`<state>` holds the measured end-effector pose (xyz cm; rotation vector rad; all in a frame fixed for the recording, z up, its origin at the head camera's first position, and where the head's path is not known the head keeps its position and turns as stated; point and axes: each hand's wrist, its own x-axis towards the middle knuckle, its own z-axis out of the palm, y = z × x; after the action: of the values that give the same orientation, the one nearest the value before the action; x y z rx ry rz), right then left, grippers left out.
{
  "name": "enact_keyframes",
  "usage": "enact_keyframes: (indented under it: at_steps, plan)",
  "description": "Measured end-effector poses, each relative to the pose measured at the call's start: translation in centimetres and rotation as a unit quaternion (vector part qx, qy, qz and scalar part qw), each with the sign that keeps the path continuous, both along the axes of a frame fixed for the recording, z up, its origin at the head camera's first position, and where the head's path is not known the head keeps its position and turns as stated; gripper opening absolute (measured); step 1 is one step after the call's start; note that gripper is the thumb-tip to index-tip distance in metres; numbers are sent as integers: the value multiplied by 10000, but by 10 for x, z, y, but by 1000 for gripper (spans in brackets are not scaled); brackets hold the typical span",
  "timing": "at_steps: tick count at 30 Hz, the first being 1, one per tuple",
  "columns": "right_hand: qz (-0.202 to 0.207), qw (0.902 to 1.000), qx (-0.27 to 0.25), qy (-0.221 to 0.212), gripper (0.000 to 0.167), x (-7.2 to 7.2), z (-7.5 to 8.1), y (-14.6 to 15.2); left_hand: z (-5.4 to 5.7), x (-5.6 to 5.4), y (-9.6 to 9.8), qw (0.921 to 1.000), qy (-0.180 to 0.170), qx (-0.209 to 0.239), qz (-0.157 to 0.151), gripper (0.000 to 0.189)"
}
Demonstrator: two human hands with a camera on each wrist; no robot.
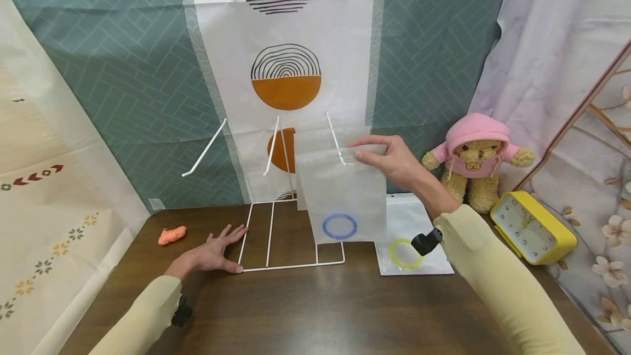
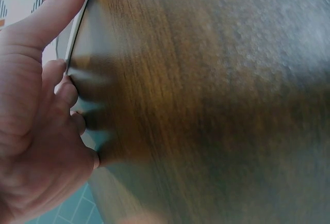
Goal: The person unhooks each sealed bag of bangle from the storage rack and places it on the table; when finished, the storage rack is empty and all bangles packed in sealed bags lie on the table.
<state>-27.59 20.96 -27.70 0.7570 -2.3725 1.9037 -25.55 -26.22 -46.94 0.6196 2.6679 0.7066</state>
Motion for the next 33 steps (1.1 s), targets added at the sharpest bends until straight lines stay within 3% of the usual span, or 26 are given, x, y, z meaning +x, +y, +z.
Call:
enact_keyframes:
  at_steps: [12, 21, 33]
  plan:
    - [-225, 9986, 344, 320, 17, 16, 0, 1, -2, 0, 0, 10000, -17, -6, -11, 107]
    - [-9, 9999, 79, 140, 18, 27, 5, 2, 0, -3, -1, 9999, -81, -73, 64, 107]
    - [19, 9991, 179, 388, 16, 45, 10, 12, -2, -4, -2, 9999, -90, -92, 41, 108]
